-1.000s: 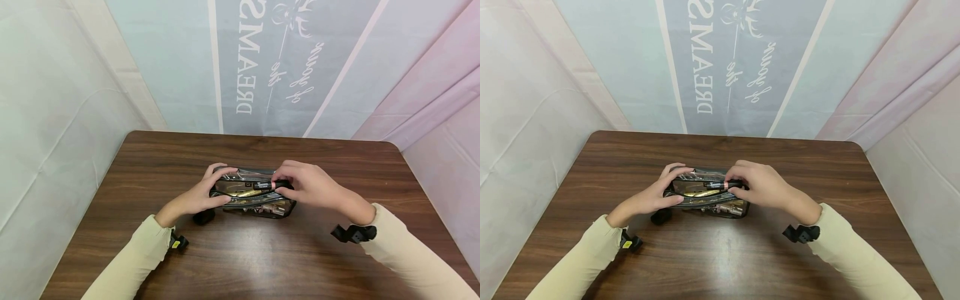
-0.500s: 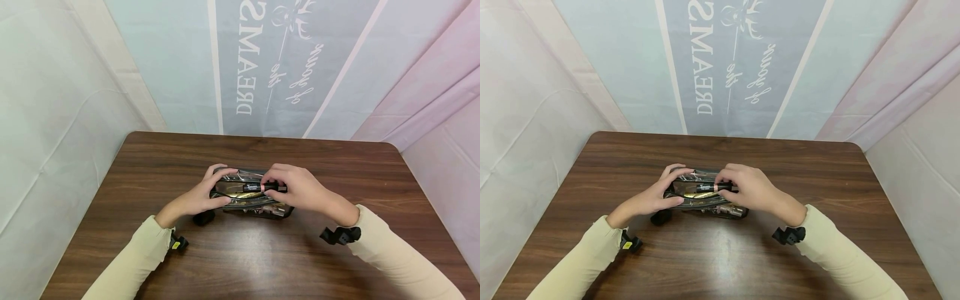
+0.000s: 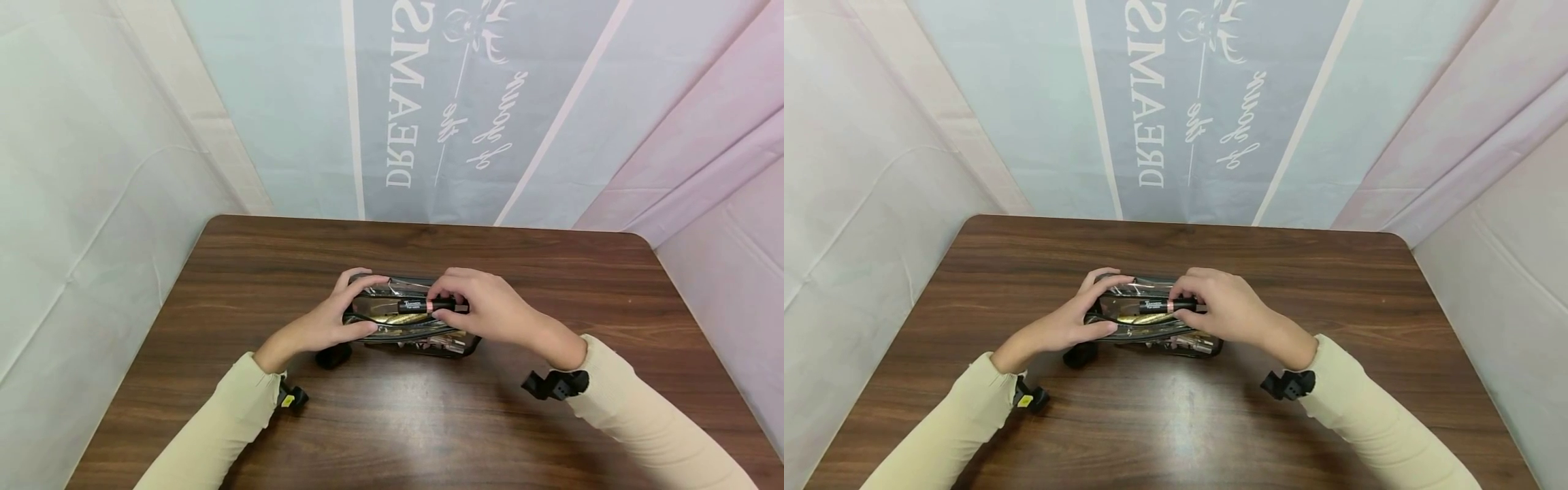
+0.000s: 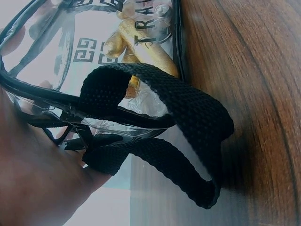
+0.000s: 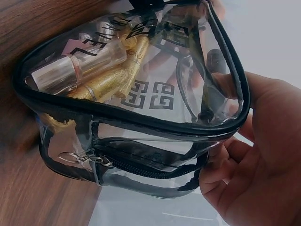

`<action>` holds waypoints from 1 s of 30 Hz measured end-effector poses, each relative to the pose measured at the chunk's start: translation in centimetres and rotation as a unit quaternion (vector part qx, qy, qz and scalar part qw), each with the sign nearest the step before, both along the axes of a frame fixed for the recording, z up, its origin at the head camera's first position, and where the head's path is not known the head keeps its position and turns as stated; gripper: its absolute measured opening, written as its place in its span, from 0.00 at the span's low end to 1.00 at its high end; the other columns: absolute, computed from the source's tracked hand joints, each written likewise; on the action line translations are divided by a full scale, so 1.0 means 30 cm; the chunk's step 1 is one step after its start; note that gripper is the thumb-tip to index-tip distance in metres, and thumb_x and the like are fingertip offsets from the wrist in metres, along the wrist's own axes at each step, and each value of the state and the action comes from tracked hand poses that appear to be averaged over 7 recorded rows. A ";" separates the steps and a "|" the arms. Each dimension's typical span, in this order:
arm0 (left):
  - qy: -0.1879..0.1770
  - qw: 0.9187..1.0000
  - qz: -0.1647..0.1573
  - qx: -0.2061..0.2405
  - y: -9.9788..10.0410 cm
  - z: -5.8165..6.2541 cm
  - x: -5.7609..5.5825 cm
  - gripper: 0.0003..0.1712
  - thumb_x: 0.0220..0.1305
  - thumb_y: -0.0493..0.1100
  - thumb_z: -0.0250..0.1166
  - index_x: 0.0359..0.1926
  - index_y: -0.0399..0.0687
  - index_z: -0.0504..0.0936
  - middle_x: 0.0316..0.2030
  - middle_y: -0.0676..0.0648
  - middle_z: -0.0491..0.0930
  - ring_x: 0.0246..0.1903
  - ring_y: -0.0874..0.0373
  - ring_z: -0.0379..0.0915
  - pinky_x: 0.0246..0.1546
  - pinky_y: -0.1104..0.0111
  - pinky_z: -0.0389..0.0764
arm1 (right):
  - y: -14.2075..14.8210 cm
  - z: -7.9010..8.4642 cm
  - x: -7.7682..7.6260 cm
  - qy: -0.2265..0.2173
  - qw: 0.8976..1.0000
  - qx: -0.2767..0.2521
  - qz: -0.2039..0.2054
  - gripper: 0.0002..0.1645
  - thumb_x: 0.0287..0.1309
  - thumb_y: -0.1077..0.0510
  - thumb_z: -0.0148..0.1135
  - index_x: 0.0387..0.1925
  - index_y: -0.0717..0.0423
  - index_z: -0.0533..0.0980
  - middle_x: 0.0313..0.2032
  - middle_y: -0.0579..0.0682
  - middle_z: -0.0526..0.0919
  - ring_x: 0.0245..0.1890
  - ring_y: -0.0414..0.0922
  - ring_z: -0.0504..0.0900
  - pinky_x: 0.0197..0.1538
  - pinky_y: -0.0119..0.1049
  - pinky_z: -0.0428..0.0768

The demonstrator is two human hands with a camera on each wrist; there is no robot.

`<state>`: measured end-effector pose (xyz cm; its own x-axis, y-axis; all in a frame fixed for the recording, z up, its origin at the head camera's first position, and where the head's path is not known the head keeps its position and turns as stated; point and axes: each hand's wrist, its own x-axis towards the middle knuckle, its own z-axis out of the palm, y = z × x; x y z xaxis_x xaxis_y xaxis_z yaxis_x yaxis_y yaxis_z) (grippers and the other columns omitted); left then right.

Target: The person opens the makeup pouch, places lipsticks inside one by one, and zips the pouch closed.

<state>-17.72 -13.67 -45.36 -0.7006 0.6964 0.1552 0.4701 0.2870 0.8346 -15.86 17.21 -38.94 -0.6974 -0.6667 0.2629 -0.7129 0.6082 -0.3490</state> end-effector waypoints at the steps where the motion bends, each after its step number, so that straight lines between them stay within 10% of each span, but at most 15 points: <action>1: 0.000 1.000 0.000 0.000 -0.001 -0.001 0.000 0.40 0.71 0.53 0.64 0.78 0.60 0.58 0.76 0.44 0.40 0.74 0.45 0.44 0.55 0.49 0.68 | 0.000 0.000 0.000 0.000 1.000 0.001 0.000 0.11 0.61 0.55 0.73 0.45 0.41 0.82 0.33 0.35 0.74 0.27 0.33 0.69 0.30 0.34 0.70; 30: 0.014 1.000 0.013 0.001 0.018 -0.017 0.014 0.40 0.71 0.57 0.64 0.78 0.59 0.59 0.76 0.44 0.41 0.72 0.47 0.49 0.53 0.52 0.69 | 0.052 -0.017 -0.018 -0.056 0.997 -0.029 0.042 0.15 0.66 0.59 0.67 0.54 0.47 0.82 0.40 0.34 0.79 0.35 0.34 0.74 0.34 0.33 0.74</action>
<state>-17.30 -13.14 -45.88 -0.7142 0.6772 0.1769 0.4856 0.2974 0.8221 -16.41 18.77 -39.46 -0.6664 -0.7107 0.2253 -0.7153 0.5241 -0.4622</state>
